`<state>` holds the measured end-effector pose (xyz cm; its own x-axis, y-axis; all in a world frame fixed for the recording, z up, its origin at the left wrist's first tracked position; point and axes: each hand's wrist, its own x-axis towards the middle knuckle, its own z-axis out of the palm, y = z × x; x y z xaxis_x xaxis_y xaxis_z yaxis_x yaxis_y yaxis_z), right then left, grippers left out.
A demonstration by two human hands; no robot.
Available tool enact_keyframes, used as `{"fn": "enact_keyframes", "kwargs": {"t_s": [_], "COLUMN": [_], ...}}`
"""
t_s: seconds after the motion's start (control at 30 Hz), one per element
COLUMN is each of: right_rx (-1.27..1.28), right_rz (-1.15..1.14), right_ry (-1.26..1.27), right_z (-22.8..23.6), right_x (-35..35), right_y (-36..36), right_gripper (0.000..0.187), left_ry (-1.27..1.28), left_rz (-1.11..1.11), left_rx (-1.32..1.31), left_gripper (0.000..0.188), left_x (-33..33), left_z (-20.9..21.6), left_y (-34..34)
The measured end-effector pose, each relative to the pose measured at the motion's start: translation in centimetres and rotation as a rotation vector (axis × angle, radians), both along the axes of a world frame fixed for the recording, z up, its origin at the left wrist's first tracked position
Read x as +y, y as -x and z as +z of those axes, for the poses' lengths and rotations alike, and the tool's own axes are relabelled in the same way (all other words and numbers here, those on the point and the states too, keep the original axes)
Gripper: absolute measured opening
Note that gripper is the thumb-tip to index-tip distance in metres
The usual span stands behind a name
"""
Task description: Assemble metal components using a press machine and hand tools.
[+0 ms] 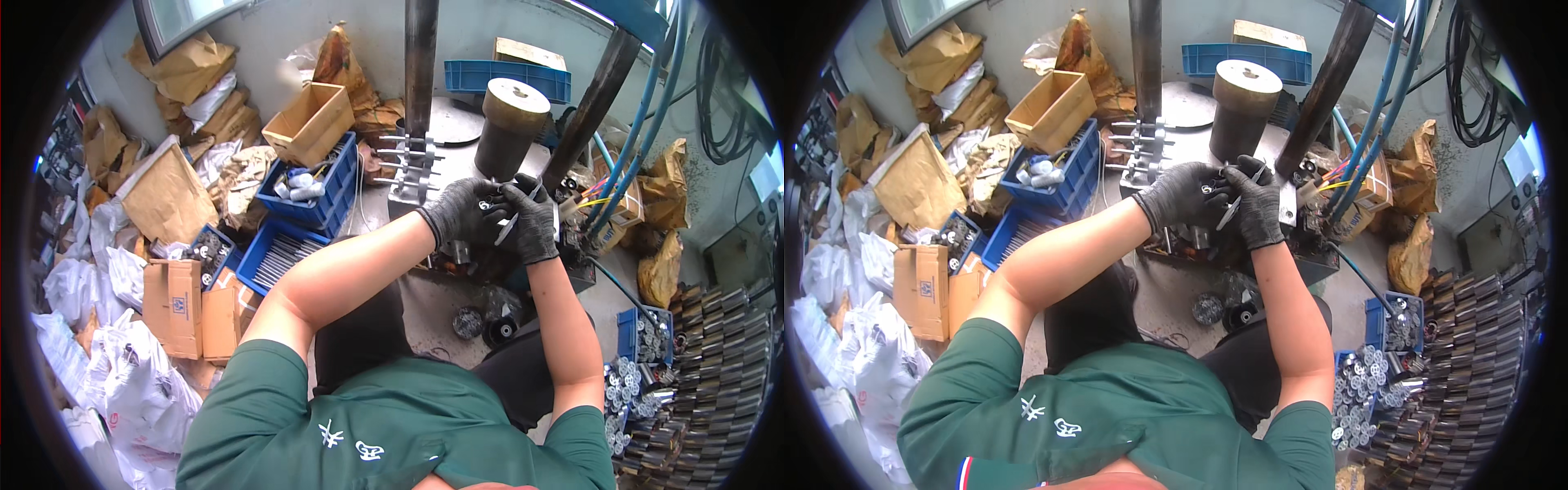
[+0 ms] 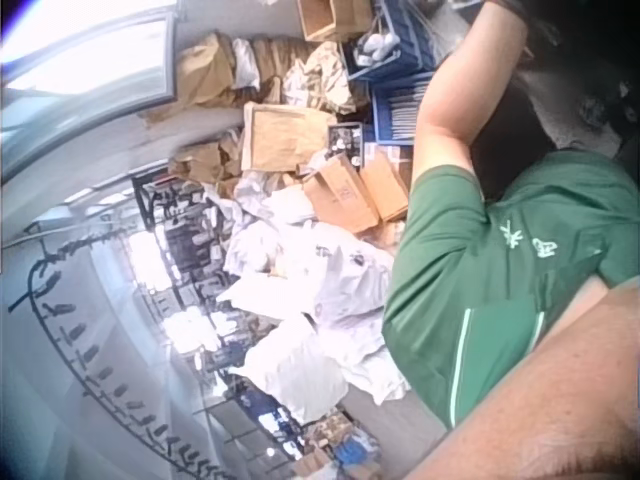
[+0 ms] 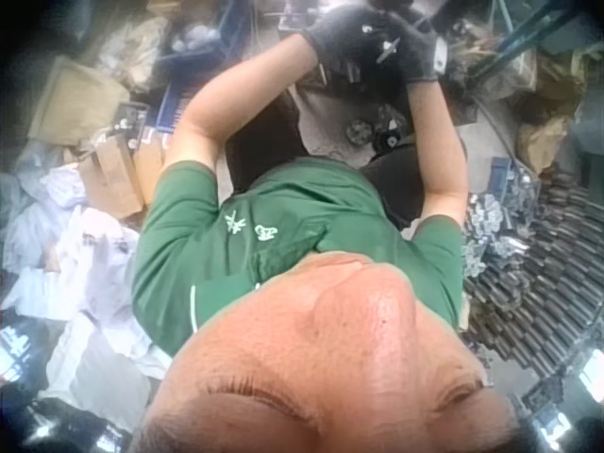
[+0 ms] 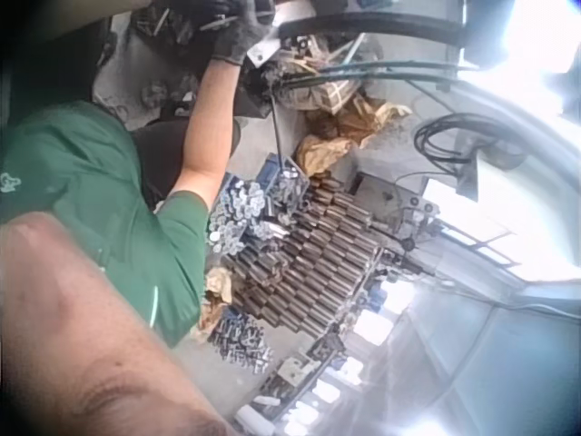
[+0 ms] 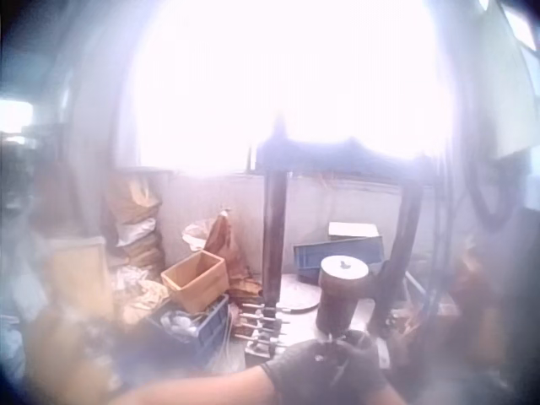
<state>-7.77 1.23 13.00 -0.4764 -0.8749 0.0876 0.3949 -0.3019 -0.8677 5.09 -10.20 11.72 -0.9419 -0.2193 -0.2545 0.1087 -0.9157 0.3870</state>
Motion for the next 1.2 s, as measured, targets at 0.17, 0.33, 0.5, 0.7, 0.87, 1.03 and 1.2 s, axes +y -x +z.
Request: {"fn": "enact_keyframes", "kwargs": {"t_s": [0.17, 0.33, 0.5, 0.7, 0.87, 1.03, 1.2], "right_rx": [0.039, 0.160, 0.020, -0.301, -0.695, -0.482, 0.363], "right_rz": [-0.062, -0.069, -0.121, 0.044, 0.071, 0.369, 0.070], "right_ry": [0.052, -0.063, -0.129, -0.124, 0.070, -0.276, -0.273], "right_z": [0.7, -1.5, -2.0, -1.7, -0.4, -2.7, -3.2], "right_x": [-1.1, -0.5, 0.8, 1.4, 2.0, 2.6, 2.3], "right_y": [1.5, 4.1, 4.7, 6.6, 9.2, 6.1, 3.8], "right_gripper": [0.047, 0.061, 0.056, 0.044, 0.041, 0.056, 0.060], "left_ry": [0.345, 0.696, 0.854, 0.671, 0.456, 0.402, 0.358], "left_rz": [0.161, 0.117, -0.052, 0.013, 0.179, 0.260, 0.201], "left_rx": [-0.231, -0.197, -0.320, -0.312, -0.354, -0.404, -0.436], "left_gripper": [0.018, 0.019, 0.023, 0.017, 0.011, 0.023, 0.019], "left_x": [0.1, -0.5, -0.1, -1.8, -2.6, -3.5, -3.8], "left_z": [3.4, 0.7, 1.1, -0.9, 0.2, 0.5, 0.8], "left_y": [0.8, 2.9, 3.7, 3.2, 1.9, 0.9, 0.1]}}
